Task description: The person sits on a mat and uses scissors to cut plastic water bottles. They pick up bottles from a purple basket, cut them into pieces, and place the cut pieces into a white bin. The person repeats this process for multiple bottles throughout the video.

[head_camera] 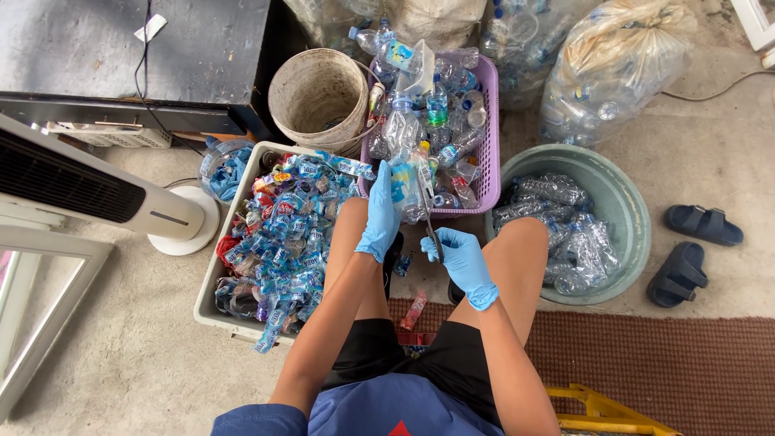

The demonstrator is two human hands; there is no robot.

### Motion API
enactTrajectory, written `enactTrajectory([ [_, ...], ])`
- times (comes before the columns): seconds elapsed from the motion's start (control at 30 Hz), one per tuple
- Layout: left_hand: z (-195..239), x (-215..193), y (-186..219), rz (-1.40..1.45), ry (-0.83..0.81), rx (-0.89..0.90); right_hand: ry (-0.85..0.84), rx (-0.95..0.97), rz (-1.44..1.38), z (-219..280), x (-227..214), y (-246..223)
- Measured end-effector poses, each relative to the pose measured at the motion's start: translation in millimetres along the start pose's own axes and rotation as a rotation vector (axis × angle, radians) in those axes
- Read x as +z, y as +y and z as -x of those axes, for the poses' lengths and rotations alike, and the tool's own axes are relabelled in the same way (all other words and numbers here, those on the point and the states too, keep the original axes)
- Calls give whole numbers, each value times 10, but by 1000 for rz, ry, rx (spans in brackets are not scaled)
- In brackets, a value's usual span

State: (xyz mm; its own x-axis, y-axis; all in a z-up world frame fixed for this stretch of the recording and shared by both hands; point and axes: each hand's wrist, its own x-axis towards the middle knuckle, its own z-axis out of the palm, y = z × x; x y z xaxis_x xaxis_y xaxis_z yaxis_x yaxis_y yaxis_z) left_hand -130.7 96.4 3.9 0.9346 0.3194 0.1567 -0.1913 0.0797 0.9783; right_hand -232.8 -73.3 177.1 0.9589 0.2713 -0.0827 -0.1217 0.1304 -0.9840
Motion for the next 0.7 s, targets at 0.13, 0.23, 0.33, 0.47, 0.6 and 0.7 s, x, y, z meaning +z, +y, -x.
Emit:
enactTrajectory([
  [0.13, -78, -113, 155, -71, 98, -1, 47, -9, 86, -102, 140, -7],
  [0.23, 72, -125, 1024, 275, 282, -286, 110, -51, 113, -218, 406, -239],
  [0.33, 203, -310, 1366, 209, 235, -143, 94, -200, 241, -427, 648, -217],
  [0.47, 253, -874, 949, -42, 262, -20, 27, -240, 356, -659, 1122, -117],
  [0.6, 477, -1358, 1298, 45, 232, -29, -57, -90, 381, -714, 1810, -59],
  [0.7, 678, -1876, 893, 143, 204, -74, -130, 13, 467, -1019, 2024, 579],
])
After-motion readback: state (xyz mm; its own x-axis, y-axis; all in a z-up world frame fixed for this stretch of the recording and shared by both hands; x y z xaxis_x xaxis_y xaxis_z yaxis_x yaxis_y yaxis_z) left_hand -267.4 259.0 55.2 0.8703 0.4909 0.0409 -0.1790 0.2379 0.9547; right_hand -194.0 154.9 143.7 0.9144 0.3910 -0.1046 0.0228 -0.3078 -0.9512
